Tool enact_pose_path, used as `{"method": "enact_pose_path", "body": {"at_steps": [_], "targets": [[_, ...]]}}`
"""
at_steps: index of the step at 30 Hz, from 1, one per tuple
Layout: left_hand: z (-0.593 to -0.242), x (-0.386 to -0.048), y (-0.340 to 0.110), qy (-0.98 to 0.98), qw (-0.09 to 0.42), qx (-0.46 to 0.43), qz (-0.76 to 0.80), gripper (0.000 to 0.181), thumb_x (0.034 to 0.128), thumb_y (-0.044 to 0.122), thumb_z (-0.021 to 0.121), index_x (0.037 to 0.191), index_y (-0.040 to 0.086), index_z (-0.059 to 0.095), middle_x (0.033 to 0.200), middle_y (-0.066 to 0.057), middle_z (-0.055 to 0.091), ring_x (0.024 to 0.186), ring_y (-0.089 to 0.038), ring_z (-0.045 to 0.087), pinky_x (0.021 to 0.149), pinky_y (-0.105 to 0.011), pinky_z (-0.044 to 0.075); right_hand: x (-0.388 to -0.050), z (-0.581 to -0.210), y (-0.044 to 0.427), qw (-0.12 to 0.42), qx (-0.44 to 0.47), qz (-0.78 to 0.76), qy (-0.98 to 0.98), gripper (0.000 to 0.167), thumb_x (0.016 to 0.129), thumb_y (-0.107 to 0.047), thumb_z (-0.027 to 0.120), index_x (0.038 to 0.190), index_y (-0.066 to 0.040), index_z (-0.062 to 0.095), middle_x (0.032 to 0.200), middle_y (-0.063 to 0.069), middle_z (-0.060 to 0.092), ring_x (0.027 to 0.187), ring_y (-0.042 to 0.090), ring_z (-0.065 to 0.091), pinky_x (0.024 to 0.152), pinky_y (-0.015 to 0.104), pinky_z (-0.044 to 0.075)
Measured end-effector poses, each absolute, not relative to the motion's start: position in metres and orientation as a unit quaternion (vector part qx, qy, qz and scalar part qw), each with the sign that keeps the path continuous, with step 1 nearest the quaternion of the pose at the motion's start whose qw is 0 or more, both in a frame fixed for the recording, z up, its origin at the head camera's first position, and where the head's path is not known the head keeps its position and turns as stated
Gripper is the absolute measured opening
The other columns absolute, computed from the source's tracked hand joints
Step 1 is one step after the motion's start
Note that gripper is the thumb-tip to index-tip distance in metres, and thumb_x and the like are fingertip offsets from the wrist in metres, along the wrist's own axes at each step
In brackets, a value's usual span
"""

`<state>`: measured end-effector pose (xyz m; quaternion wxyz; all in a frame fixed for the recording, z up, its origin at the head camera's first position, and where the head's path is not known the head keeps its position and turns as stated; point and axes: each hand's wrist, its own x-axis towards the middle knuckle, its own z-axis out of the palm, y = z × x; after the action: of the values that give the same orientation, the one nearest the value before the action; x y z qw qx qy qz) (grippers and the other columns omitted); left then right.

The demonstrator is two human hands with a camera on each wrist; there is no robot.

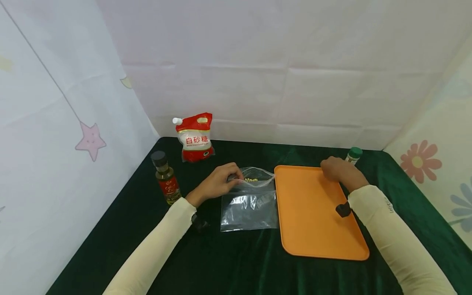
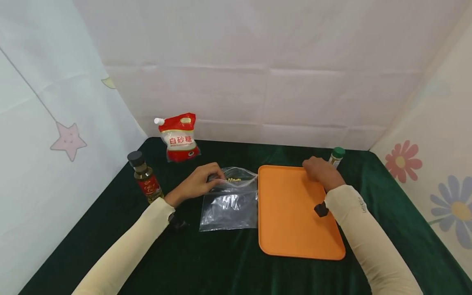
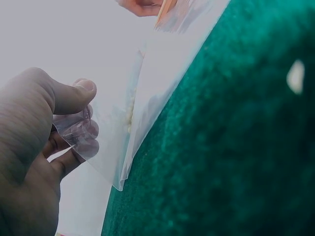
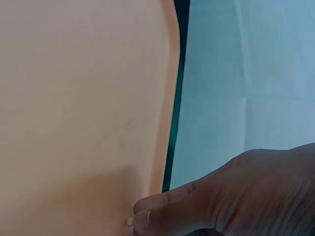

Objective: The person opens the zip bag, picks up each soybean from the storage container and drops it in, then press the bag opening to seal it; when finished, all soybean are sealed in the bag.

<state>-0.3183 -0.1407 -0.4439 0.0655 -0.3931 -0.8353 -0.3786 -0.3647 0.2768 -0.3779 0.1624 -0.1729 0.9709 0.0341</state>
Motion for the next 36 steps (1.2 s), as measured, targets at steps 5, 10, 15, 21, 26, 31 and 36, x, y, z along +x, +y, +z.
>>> {"method": "enact_pose_path", "body": {"at_steps": [5, 10, 15, 21, 26, 31, 36], "targets": [[-0.444, -0.318, -0.142, -0.841, 0.056, -0.385, -0.375, 0.009, 0.0968, 0.013, 0.068, 0.102, 0.019, 0.066, 0.102, 0.011, 0.057, 0.088, -0.008, 0.056, 0.080, -0.028, 0.050, -0.363, -0.387, 0.280, 0.166, -0.159, 0.025, 0.973, 0.015, 0.101, -0.002, 0.050, 0.106, 0.003, 0.062, 0.091, 0.014, 0.061, 0.077, 0.027, 0.058, 0.079, 0.048, 0.054], [-0.444, -0.318, -0.143, -0.841, 0.057, -0.385, -0.376, 0.008, 0.0968, 0.012, 0.068, 0.102, 0.018, 0.066, 0.102, 0.010, 0.057, 0.089, -0.008, 0.056, 0.080, -0.029, 0.051, -0.366, -0.388, 0.281, 0.152, -0.170, 0.038, 0.973, 0.011, 0.100, -0.003, 0.053, 0.101, 0.001, 0.063, 0.084, 0.011, 0.060, 0.072, 0.026, 0.057, 0.073, 0.043, 0.054], [-0.443, -0.318, -0.143, -0.839, 0.059, -0.389, -0.375, 0.008, 0.0970, 0.012, 0.067, 0.102, 0.018, 0.066, 0.102, 0.010, 0.057, 0.089, -0.008, 0.056, 0.080, -0.028, 0.050, -0.367, -0.387, 0.280, 0.130, -0.204, 0.028, 0.970, 0.012, 0.099, -0.004, 0.054, 0.094, -0.001, 0.064, 0.077, 0.007, 0.057, 0.067, 0.023, 0.054, 0.065, 0.037, 0.051], [-0.441, -0.318, -0.142, -0.841, 0.060, -0.386, -0.374, 0.006, 0.0972, 0.012, 0.067, 0.102, 0.017, 0.066, 0.102, 0.009, 0.057, 0.089, -0.007, 0.056, 0.081, -0.029, 0.050, -0.363, -0.381, 0.272, 0.056, -0.275, -0.025, 0.959, 0.018, 0.095, 0.000, 0.059, 0.078, -0.008, 0.061, 0.068, 0.002, 0.049, 0.059, 0.017, 0.046, 0.056, 0.031, 0.041], [-0.441, -0.317, -0.142, -0.843, 0.056, -0.382, -0.374, 0.007, 0.0972, 0.013, 0.067, 0.102, 0.017, 0.066, 0.102, 0.010, 0.057, 0.090, -0.007, 0.056, 0.082, -0.029, 0.050, -0.356, -0.368, 0.250, 0.023, -0.315, -0.062, 0.947, 0.011, 0.095, 0.001, 0.060, 0.092, -0.006, 0.067, 0.083, 0.002, 0.061, 0.066, 0.015, 0.052, 0.064, 0.033, 0.049], [-0.442, -0.318, -0.141, -0.842, 0.056, -0.383, -0.376, 0.008, 0.0968, 0.012, 0.067, 0.102, 0.018, 0.066, 0.102, 0.010, 0.057, 0.090, -0.007, 0.056, 0.082, -0.028, 0.050, -0.350, -0.356, 0.223, -0.016, -0.356, -0.069, 0.932, 0.011, 0.095, 0.000, 0.062, 0.094, -0.009, 0.068, 0.089, 0.002, 0.064, 0.071, 0.014, 0.054, 0.068, 0.034, 0.051], [-0.443, -0.318, -0.141, -0.837, 0.060, -0.394, -0.376, 0.008, 0.0968, 0.013, 0.068, 0.102, 0.018, 0.066, 0.102, 0.009, 0.057, 0.088, -0.008, 0.056, 0.079, -0.029, 0.050, -0.340, -0.346, 0.197, -0.035, -0.388, -0.082, 0.918, 0.008, 0.095, -0.002, 0.066, 0.095, -0.010, 0.068, 0.092, 0.001, 0.063, 0.076, 0.016, 0.055, 0.071, 0.035, 0.052]]}}
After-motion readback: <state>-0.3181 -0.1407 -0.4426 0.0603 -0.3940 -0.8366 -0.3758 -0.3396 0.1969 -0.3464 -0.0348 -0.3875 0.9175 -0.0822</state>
